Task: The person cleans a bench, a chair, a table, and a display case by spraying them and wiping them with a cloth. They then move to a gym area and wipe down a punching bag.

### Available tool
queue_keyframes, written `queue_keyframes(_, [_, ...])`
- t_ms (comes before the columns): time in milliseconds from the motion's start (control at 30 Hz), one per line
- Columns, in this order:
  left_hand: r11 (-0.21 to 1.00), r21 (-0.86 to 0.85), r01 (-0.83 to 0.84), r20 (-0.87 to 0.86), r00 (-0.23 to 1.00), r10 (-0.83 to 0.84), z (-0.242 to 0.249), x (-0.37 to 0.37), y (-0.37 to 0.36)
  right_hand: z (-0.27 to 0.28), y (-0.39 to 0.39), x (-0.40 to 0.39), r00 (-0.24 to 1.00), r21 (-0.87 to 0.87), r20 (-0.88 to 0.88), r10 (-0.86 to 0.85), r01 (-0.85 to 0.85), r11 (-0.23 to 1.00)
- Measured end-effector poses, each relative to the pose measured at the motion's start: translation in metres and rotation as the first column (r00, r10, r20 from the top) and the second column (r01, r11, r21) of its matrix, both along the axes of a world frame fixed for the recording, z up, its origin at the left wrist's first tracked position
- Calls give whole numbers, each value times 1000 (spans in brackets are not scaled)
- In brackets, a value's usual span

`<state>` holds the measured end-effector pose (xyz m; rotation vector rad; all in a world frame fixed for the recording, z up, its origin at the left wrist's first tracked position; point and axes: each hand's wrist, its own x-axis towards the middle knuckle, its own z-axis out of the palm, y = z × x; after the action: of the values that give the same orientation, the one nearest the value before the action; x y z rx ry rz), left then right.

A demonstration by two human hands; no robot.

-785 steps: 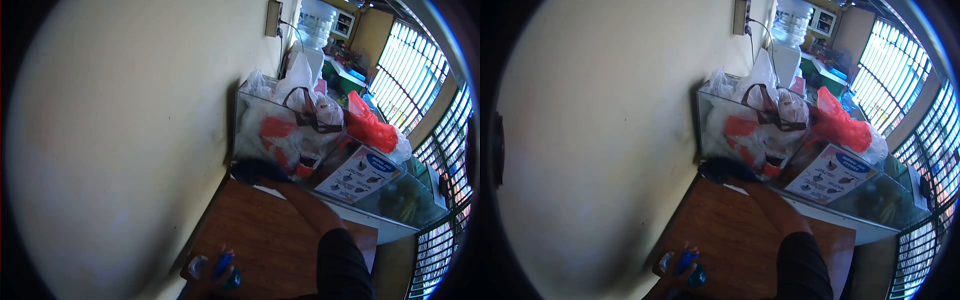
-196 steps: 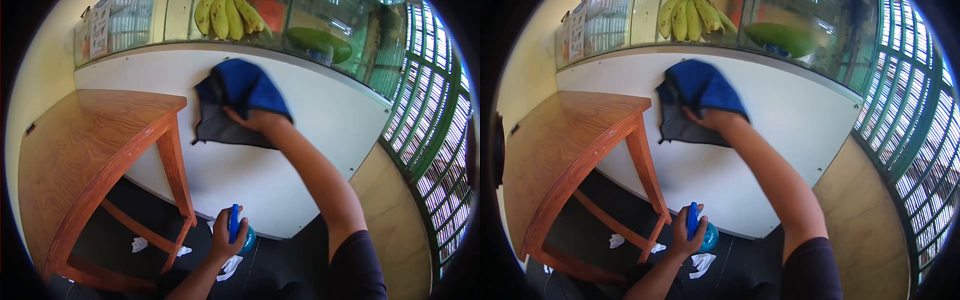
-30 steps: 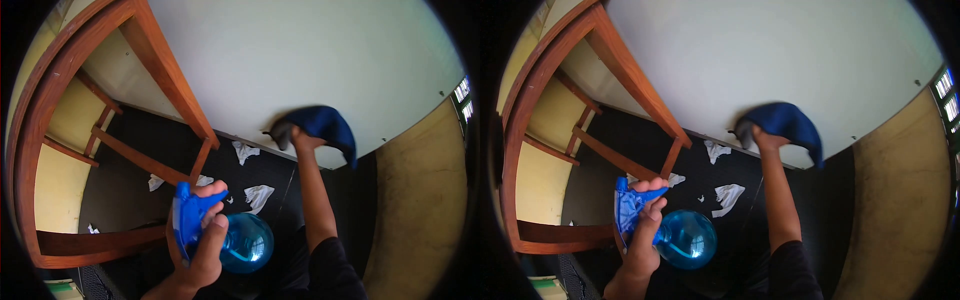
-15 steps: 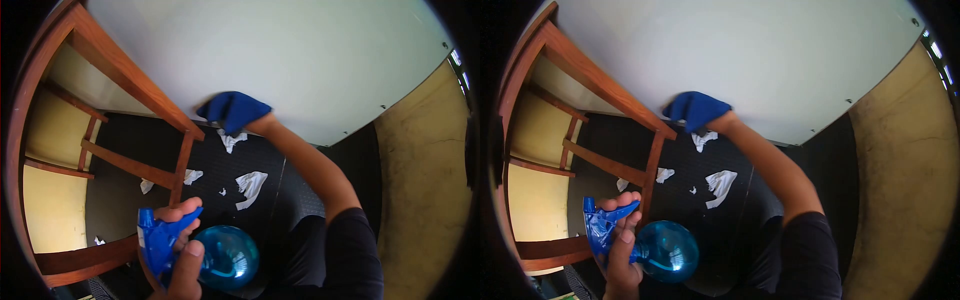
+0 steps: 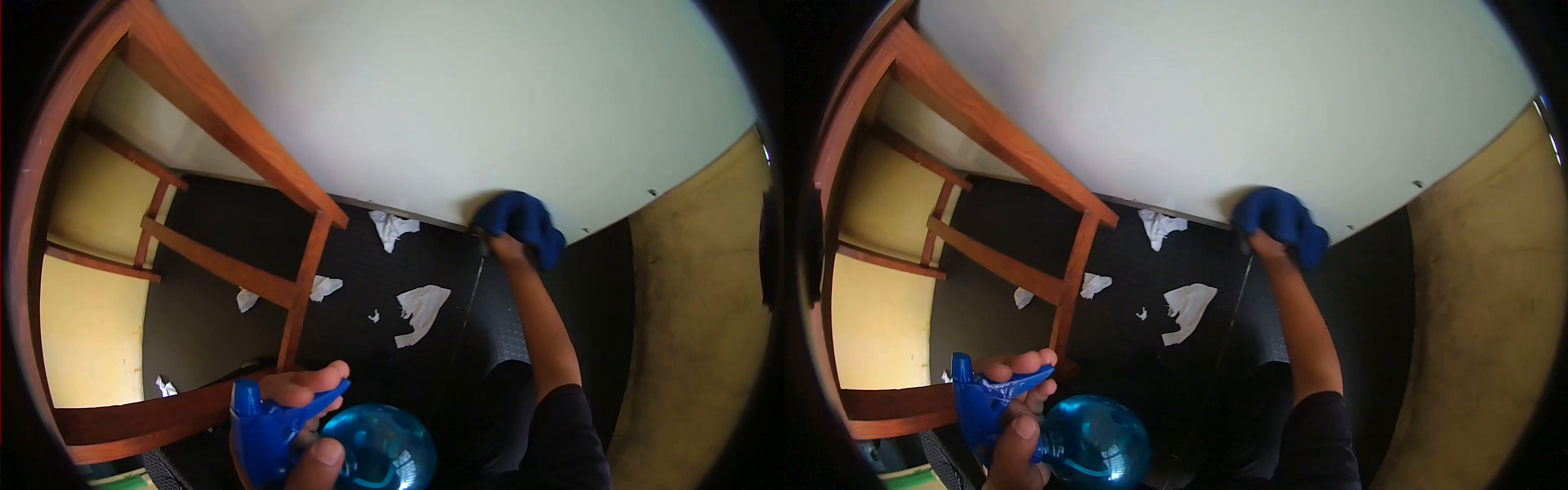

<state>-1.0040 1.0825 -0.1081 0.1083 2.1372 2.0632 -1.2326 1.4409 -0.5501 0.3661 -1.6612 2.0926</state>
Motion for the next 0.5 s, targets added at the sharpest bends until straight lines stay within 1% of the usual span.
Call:
queue_keyframes(33, [999, 45, 14, -46, 999, -12, -4, -2, -1, -13, -40, -20, 953, 434, -11, -302, 277, 857])
queue_keyframes(67, [995, 88, 36, -90, 996, -28, -7, -4, -1, 110, -96, 0, 780, 761, -504, -370, 604, 237])
queue_keyframes(100, [994, 114, -4, -70, 997, 12, -8, -3, 0, 121, -131, -19, 861, 830, -316, -398, 454, 325])
queue_keyframes(133, [995, 103, -6, -63, 998, 13, -8, -5, -1, 97, -156, -47, 899, 877, -331, -287, 405, 259])
queue_keyframes(200, [991, 129, -39, -3, 999, 40, -3, -7, -5, 80, -217, -90, 945, 815, -310, -105, 321, 482])
queue_keyframes(233, [992, 121, -38, 4, 999, 38, 1, -8, -5, 42, -244, -119, 988, 702, -152, 17, 96, 705])
queue_keyframes(267, [996, 60, -67, 5, 998, 67, 5, -9, -5, 4, -264, -138, 986, 509, -27, 167, -130, 851])
queue_keyframes(300, [996, 2, -91, 6, 996, 91, 7, -10, -5, -10, -274, -141, 988, 503, -21, 151, -120, 856])
queue_keyframes(333, [997, -6, -74, 16, 997, 74, 4, -9, -8, -21, -282, -141, 985, 713, -157, -66, 159, 683])
queue_keyframes(367, [986, 68, -151, 36, 988, 149, -1, -7, -12, -28, -284, -138, 914, 825, -336, -226, 401, 399])
queue_keyframes(400, [961, 144, -234, 61, 972, 228, -3, -5, -15, 20, -262, -128, 915, 827, -329, -236, 399, 396])
queue_keyframes(433, [962, 147, -228, 67, 973, 221, -3, -4, -15, 72, -247, -103, 995, 771, 73, 69, -100, 629])
queue_keyframes(467, [947, 198, -252, 65, 968, 244, -3, -4, -13, 129, -225, -86, 818, 492, 378, 433, -574, 654])
queue_keyframes(500, [928, 254, -273, 65, 962, 265, -2, -3, -12, 140, -211, -73, 821, 501, 384, 423, -570, 652])
